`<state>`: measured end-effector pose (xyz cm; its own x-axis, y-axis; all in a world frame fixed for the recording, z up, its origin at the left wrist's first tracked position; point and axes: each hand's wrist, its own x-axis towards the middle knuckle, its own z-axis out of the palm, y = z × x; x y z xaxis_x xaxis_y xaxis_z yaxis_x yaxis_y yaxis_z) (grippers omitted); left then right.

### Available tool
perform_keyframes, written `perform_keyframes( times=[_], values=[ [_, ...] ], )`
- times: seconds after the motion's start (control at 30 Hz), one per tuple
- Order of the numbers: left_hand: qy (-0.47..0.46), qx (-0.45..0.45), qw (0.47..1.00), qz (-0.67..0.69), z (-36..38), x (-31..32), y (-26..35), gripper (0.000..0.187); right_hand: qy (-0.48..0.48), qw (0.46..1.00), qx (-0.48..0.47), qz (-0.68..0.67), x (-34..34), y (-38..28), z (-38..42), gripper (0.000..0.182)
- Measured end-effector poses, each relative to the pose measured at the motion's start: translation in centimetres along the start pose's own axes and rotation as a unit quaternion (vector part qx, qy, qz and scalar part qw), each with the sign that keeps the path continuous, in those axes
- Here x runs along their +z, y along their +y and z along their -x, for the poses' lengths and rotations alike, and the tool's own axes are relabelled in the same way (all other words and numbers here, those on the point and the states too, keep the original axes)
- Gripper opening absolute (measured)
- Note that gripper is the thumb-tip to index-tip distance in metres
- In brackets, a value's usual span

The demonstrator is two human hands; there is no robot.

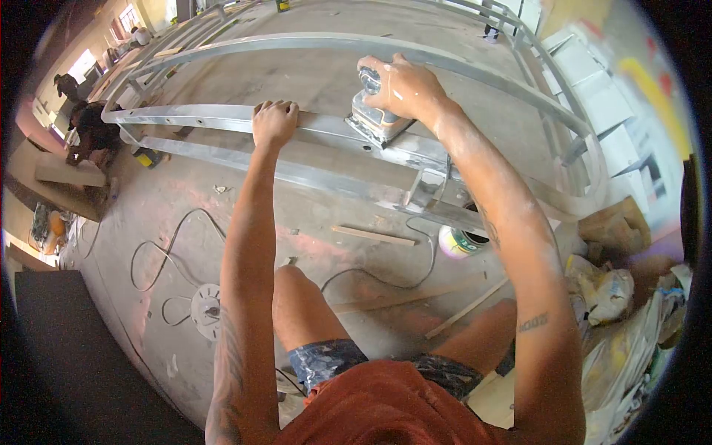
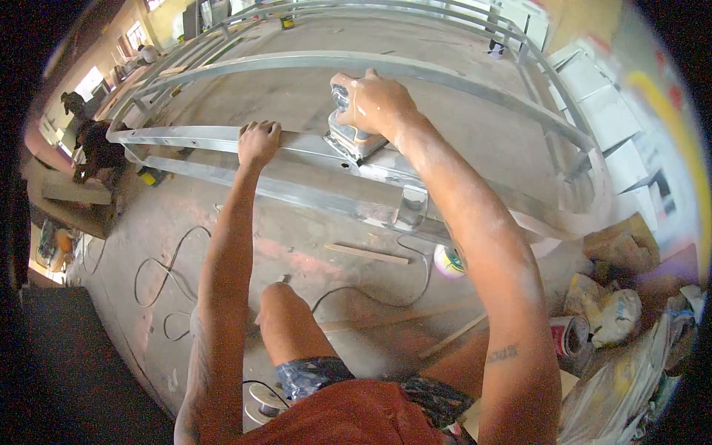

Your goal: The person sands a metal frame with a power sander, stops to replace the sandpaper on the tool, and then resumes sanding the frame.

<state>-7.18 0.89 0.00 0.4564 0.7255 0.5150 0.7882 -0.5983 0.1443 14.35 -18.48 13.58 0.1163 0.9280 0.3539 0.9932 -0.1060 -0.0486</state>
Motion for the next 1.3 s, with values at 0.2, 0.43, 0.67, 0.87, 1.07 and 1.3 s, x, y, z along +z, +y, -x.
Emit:
perform_keyframes(
  times=[0.2, 0.43, 0.67, 0.87, 1.07, 1.3],
  values=[
    [0.001, -0.014, 1.0, 0.014, 0.2, 0.2, 0.0, 0.042, -0.051, 0.999, -0.002, -0.009, -2.5, 0.3, 2.9, 0.061],
    [0.035, 0.01, 0.999, 0.006, 0.2, 0.7, -0.3, 0.037, -0.032, 0.999, 0.009, -0.002, -1.8, 0.5, 2.9, 0.062],
    [0.035, -0.001, 0.999, 0.022, 0.2, 0.6, 0.1, 0.04, -0.019, 1.0, 0.003, 0.002, -0.2, -1.2, 0.4, 0.06],
    [0.034, 0.027, 0.999, -0.008, 0.1, 1.2, -0.7, 0.029, -0.034, 0.999, -0.013, -0.011, -1.4, -1.1, 1.7, 0.062],
    [0.065, 0.041, 0.997, -0.031, 0.3, 2.5, -1.2, 0.03, -0.009, 1.0, 0.003, 0.0, -0.5, 0.5, 1.9, 0.062],
    [0.037, -0.025, 0.998, 0.036, 0.5, 0.5, 0.4, 0.04, 0.004, 1.0, -0.002, -0.001, 0.0, -0.7, 0.7, 0.06]
  ],
)
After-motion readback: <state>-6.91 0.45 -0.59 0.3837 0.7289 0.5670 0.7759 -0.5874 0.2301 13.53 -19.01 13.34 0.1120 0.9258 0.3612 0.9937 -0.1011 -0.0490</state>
